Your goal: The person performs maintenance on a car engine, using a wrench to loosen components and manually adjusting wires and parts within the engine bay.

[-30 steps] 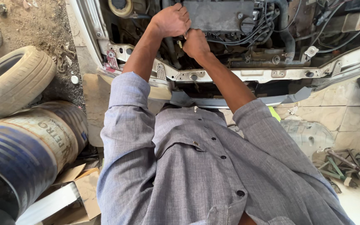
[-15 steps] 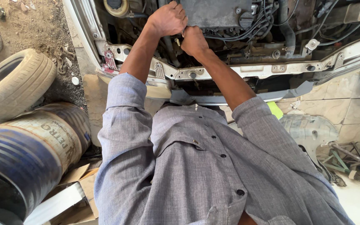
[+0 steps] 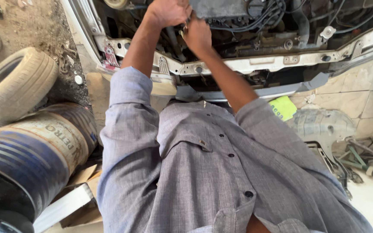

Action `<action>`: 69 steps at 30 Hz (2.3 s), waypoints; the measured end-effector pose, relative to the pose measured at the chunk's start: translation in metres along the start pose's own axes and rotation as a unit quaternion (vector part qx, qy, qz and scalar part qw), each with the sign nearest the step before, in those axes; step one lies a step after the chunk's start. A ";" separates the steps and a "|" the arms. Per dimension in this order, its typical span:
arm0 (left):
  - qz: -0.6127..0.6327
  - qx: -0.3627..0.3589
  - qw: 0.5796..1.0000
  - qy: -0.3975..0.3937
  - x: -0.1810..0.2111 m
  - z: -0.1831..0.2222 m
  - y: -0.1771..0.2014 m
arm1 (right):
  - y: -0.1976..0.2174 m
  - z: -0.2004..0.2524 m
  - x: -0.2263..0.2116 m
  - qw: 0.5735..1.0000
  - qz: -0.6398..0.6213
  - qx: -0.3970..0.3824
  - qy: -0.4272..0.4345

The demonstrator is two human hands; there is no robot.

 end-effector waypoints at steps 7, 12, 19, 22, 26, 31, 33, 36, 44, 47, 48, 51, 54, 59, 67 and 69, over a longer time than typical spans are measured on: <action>0.028 -0.019 0.999 0.019 0.003 -0.001 0.026 | -0.006 0.035 -0.013 0.999 0.003 0.004 -0.046; 0.026 -0.059 0.998 -0.011 0.007 0.006 0.090 | -0.006 0.031 -0.022 0.997 0.005 -0.042 -0.066; 0.056 -0.053 0.996 -0.040 -0.012 0.013 0.074 | -0.012 0.023 -0.035 0.995 0.036 -0.055 -0.080; 0.071 -0.047 0.995 -0.051 -0.009 0.013 0.059 | -0.019 0.031 -0.028 0.996 0.046 -0.032 -0.068; 0.064 -0.016 0.995 -0.070 -0.003 0.017 0.057 | -0.033 0.039 -0.019 0.998 0.039 -0.014 -0.049; 0.027 -0.009 0.996 -0.090 -0.001 0.015 0.056 | -0.042 0.046 -0.008 1.000 0.007 -0.023 -0.020; 0.042 -0.011 0.996 -0.083 0.001 0.014 0.058 | -0.041 0.046 -0.006 1.000 0.002 -0.016 -0.018; 0.078 -0.001 0.996 -0.053 0.005 0.012 0.058 | -0.036 0.045 -0.002 0.999 -0.023 -0.047 -0.011; 0.132 0.012 0.991 -0.037 0.003 0.013 0.050 | -0.033 0.038 0.002 0.998 -0.028 -0.050 -0.006; 0.118 0.018 0.992 -0.046 0.003 0.009 0.043 | -0.031 0.037 0.008 0.998 -0.037 -0.052 0.002; 0.110 0.019 0.993 -0.048 0.003 0.010 0.042 | -0.030 0.036 0.008 0.998 -0.040 -0.051 0.008; 0.139 0.030 0.989 -0.034 0.005 0.012 0.041 | -0.028 0.036 0.007 0.999 -0.037 -0.037 0.007; 0.099 0.023 0.993 -0.052 0.005 0.011 0.038 | -0.027 0.035 0.009 0.997 -0.053 -0.046 0.020; 0.096 0.019 0.995 -0.035 0.009 0.013 0.030 | -0.022 0.035 0.009 0.997 -0.053 -0.058 0.022; 0.077 0.013 0.997 -0.028 0.009 0.011 0.033 | -0.024 0.032 0.015 0.997 -0.040 -0.058 0.041; 0.069 0.016 0.997 -0.024 0.012 0.010 0.034 | -0.024 0.033 0.018 0.996 -0.042 -0.056 0.049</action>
Point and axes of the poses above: each hand's wrist, its own z-axis away from the middle knuckle, its own y-axis out of the back of the hand, x = y × z, the point moved 1 cm from there along -z, towards the middle knuckle, and after that the axes turned 10 degrees about z, right-handed, at the moved point
